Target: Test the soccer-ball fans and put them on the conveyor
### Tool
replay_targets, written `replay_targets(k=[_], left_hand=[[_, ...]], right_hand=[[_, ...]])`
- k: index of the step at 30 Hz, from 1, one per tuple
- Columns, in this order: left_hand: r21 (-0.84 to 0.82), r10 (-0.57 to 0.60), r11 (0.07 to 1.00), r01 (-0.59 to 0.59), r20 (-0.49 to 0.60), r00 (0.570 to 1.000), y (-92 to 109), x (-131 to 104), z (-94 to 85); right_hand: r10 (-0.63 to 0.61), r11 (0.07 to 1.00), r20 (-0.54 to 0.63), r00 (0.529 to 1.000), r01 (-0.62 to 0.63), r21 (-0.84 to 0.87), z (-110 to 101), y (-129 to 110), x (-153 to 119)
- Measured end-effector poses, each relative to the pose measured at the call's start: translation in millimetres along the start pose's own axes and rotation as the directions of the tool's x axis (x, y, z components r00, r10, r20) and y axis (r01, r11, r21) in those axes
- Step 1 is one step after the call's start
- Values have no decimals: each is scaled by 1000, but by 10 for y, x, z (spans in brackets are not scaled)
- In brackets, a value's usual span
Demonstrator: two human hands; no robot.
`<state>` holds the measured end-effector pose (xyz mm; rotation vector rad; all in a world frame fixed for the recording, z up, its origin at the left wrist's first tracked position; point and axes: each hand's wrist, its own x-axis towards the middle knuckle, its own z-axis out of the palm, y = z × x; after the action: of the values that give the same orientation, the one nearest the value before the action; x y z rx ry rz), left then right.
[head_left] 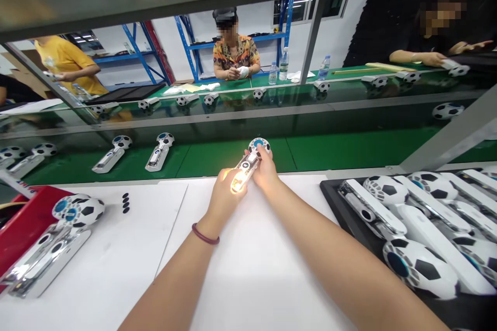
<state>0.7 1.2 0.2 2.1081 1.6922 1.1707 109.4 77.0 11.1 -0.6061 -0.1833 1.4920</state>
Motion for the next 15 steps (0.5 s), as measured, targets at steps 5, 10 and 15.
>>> replay_targets(k=[5,10,15], left_hand=[[-4,12,1000,-12,-7,1000,0,-8,9],[-1,37,999,-37,-1,999,15,-8,-1],[-10,18,1000,-18,-2,1000,32,-13,-9]], right_hand=[[-9,1000,9,1000,9,-3,15,-10,-19],[-7,1000,1,1000,7,-14,19,-15,-35],[-8,1000,9,1000,9,-19,22,-20,-48]])
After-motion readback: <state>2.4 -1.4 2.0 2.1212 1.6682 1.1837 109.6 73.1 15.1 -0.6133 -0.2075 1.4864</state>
